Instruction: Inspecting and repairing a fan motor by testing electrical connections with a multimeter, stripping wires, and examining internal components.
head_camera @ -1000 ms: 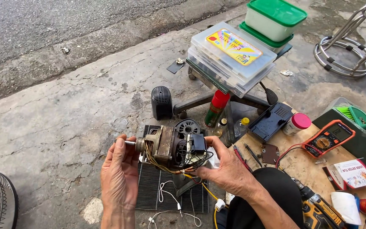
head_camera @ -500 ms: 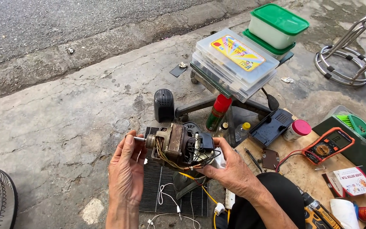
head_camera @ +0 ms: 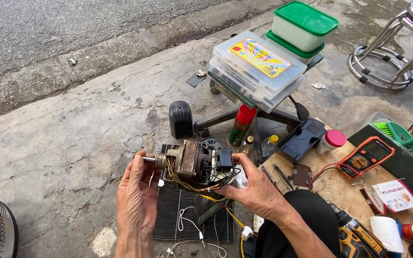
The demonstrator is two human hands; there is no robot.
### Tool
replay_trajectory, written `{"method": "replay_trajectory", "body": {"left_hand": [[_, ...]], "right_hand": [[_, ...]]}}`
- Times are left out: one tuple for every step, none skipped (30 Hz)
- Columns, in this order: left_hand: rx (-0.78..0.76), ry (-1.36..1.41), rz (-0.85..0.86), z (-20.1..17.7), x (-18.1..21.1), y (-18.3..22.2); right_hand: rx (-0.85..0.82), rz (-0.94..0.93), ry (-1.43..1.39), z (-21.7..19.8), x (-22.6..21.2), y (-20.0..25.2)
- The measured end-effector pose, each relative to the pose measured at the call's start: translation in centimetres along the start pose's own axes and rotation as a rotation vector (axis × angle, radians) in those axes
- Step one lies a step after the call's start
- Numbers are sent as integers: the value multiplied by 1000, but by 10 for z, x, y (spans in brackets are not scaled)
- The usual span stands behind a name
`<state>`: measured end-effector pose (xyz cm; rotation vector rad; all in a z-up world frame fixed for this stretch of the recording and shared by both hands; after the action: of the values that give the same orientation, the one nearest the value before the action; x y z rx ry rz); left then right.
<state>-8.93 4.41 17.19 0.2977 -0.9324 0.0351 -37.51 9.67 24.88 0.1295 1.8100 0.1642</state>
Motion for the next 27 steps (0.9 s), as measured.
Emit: {"method": "replay_trajectory", "body": {"left_hand": [[1,0,1,0,-1,-1],[8,6,-3,-1,-2,-1],[14,12,-8,-1,-4,-2],[15,12,-8,-1,-3,-2],[17,11,-11,0,-2,-2],[20,9,-13,1,-2,-2],[19,9,-14,1,-1,-3],[14,7,-16,1,-1,-4],[11,4,-18,1,0,-4],[13,4,-16,2,1,-3],[14,4,-23,3,1,-2],[15,5,-29,4,2,0],[22,7,-23,3,-1,-3],[2,21,-8,3,-3,-5],[-13,37,12,1,-3,-8],[-1,42,24,0,-3,-9],[-4,32,14,-1,-5,-9],[-8,21,5,-1,-7,-10],[-2,24,9,0,-4,-7],[36,25,-3,-1,-2,-5],[70,25,-16,0,0,-3],[73,26,-13,9,10,8],[161,-121,-6,12,21,19],[248,-269,1,16,34,31],[246,-272,1,18,33,47],[317,-509,198,19,52,66],[385,-742,399,26,70,89]], "right_hand": [[-1,-1,0,0,0,0],[-6,1,-18,0,1,0],[-9,4,-35,0,2,0],[-10,4,-35,0,3,0],[2,20,-18,-2,5,0],[14,36,-1,-3,7,-1],[14,36,-1,-4,6,-1],[7,37,-17,-3,6,-1],[-3,39,-35,-2,6,-1],[-5,38,-36,-2,6,-1],[1,55,-35,-2,7,-1],[8,71,-34,-2,7,-2],[-1,68,-32,-2,6,0],[15,71,-38,-3,5,1],[23,72,-42,-2,4,1],[7,65,-38,0,4,0],[17,52,-36,0,5,-1],[26,38,-34,-1,6,-1],[19,36,-31,1,9,-2],[27,44,-12,0,12,-3],[39,52,6,-1,16,-4],[34,50,7,0,15,-5],[34,49,6,0,15,-5],[34,48,6,0,15,-5],[37,49,3,1,14,-5],[28,45,-18,3,13,-4],[20,41,-39,3,11,-4]]}}
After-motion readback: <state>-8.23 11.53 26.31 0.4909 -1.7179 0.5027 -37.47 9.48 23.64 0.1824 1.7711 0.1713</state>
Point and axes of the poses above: each hand's wrist, its own y-axis away from the middle knuckle, its own z-axis out of the palm, x = y × z, the point moved 9 cm from there along -y, towards the middle knuckle, and after that the axes turned 11 degrees about -y, right-handed, at the moved point
